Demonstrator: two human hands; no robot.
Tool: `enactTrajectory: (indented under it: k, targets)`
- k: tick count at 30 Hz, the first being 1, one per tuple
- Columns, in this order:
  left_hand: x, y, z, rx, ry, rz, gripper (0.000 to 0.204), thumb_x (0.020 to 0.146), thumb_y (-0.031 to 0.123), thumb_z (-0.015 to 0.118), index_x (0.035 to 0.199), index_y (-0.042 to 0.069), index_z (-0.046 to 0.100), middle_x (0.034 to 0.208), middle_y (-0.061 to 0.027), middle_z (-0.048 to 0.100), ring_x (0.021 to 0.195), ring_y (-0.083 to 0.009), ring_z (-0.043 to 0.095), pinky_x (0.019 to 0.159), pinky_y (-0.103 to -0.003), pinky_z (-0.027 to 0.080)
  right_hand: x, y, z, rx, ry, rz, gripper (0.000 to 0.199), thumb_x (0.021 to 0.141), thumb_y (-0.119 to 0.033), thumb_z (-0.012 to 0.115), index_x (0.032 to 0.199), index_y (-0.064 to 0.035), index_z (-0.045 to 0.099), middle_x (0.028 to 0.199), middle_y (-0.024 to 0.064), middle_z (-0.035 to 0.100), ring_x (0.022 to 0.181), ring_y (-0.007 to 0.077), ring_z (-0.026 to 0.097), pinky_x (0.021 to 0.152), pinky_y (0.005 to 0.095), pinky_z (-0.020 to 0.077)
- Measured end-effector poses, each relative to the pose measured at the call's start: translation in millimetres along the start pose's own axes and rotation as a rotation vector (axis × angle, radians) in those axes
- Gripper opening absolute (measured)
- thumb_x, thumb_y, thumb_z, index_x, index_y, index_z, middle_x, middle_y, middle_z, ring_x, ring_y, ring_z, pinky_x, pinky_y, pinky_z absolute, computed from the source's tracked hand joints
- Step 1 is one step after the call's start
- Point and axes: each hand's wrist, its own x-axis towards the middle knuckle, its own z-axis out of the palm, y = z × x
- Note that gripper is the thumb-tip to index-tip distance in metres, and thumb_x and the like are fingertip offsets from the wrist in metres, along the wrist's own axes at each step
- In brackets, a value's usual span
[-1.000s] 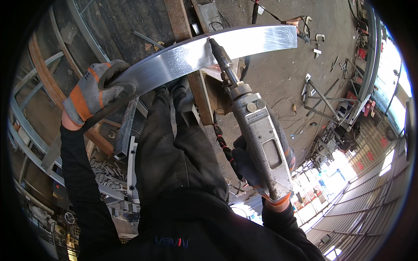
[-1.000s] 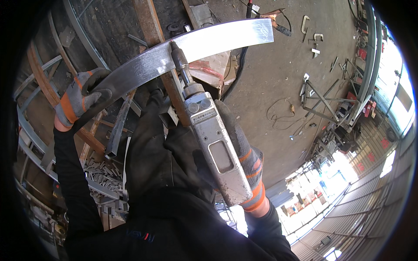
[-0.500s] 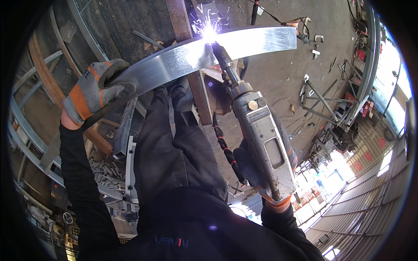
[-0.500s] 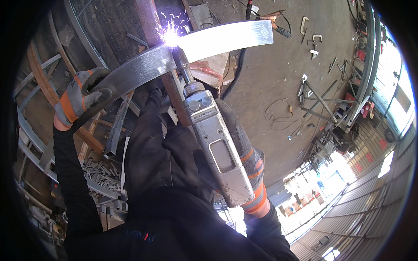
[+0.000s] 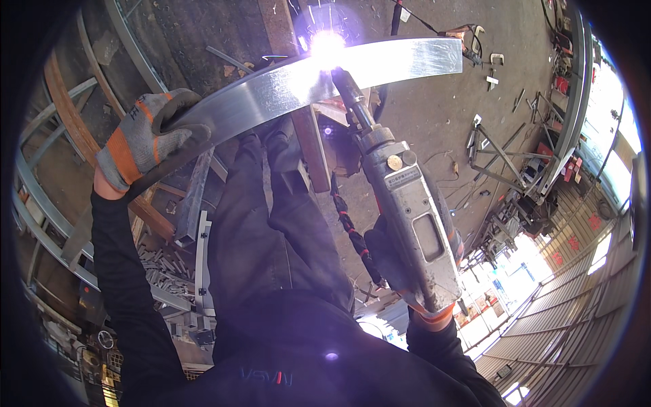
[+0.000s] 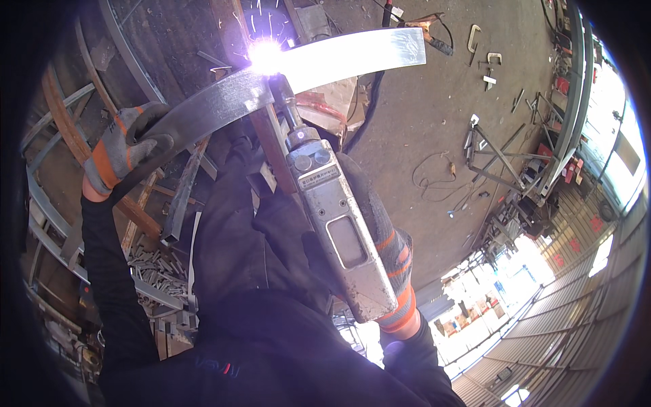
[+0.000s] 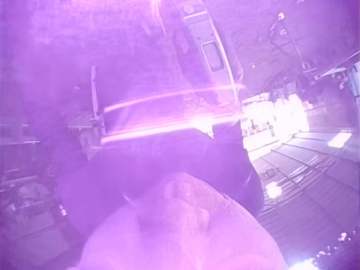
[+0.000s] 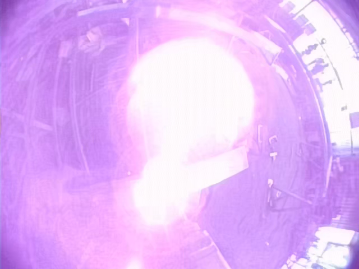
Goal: The person welds a curved metal bar using a handheld welding torch, then grinds the weld seam with an angle grinder. The person repositions the bar and repeats welding and grinding steps to smooth the joint.
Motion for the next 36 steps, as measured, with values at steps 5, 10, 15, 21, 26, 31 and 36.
enactTrajectory:
  k: [5, 10, 15, 21, 26, 31, 36]
  targets:
    - [-2, 4, 7, -0.005, 0.112, 0.037, 0.061, 0.099, 0.044, 0.091, 0.137, -0.001, 0.073, 0.115, -0.0136, 0.079, 0.108, -0.0257, 0.076, 0.099, -0.041, 0.06, 0, 1, -3, 0.032, -0.003, -0.005, 0.053, 0.091, -0.005, 0.09, 0.14, -0.0007, 0.071, 0.124, 0.0145, 0.08, 0.1, 0.027, 0.081, 0.087, 0.0354, 0.0632]
    - [5, 15, 0, -0.048, -0.021, 0.02, 0.06, 0.099, 0.045, 0.089, 0.134, -0.002, 0.073, 0.111, -0.0141, 0.079, 0.105, -0.0253, 0.076, 0.096, -0.04, 0.06, -2, 1, -4, 0.051, -0.007, -0.006, 0.053, 0.091, -0.006, 0.09, 0.14, -0.0005, 0.071, 0.124, 0.0146, 0.08, 0.1, 0.0268, 0.081, 0.087, 0.0353, 0.0631]
    - [9, 26, -4, -0.052, -0.059, 0.005, 0.059, 0.1, 0.046, 0.087, 0.131, -0.002, 0.074, 0.109, -0.0143, 0.08, 0.102, -0.0249, 0.076, 0.094, -0.04, 0.061, -4, 2, -6, 0.073, -0.01, -0.005, 0.054, 0.091, -0.006, 0.09, 0.141, -0.0004, 0.071, 0.125, 0.0147, 0.08, 0.1, 0.0265, 0.081, 0.087, 0.0352, 0.0631]
    - [10, 23, -4, -0.035, -0.087, 0.007, 0.059, 0.1, 0.048, 0.085, 0.129, -0.003, 0.075, 0.107, -0.0143, 0.08, 0.1, -0.0247, 0.076, 0.093, -0.04, 0.06, -7, 3, -7, 0.091, -0.009, -0.006, 0.054, 0.091, -0.006, 0.09, 0.141, -0.0002, 0.07, 0.125, 0.0148, 0.08, 0.1, 0.0263, 0.081, 0.087, 0.0351, 0.063]
    - [11, 15, -4, -0.012, -0.039, 0.086, 0.056, 0.1, 0.041, 0.085, 0.135, -0.002, 0.072, 0.114, -0.0146, 0.079, 0.107, -0.0258, 0.075, 0.098, -0.04, 0.06, -8, 4, -9, 0.11, -0.009, -0.007, 0.054, 0.092, -0.006, 0.09, 0.141, 0.0, 0.07, 0.125, 0.0149, 0.08, 0.1, 0.0261, 0.081, 0.087, 0.035, 0.063]
    - [10, 15, -9, -0.054, -0.209, -0.134, 0.064, 0.1, 0.012, 0.085, 0.158, 0.0, 0.059, 0.146, -0.0152, 0.07, 0.134, -0.0273, 0.07, 0.116, -0.042, 0.056, -10, 5, -10, 0.123, -0.013, -0.001, 0.054, 0.092, -0.007, 0.09, 0.142, 0.0002, 0.07, 0.126, 0.015, 0.08, 0.1, 0.0258, 0.08, 0.087, 0.035, 0.0629]
    - [11, 21, -7, -0.09, -0.172, -0.118, 0.06, 0.1, 0.022, 0.085, 0.15, -0.001, 0.063, 0.136, -0.0152, 0.073, 0.125, -0.0266, 0.073, 0.11, -0.041, 0.058, -13, 5, -9, 0.135, -0.016, 0.004, 0.054, 0.092, -0.007, 0.09, 0.142, 0.0003, 0.07, 0.126, 0.0151, 0.08, 0.1, 0.0256, 0.08, 0.087, 0.0349, 0.0629]
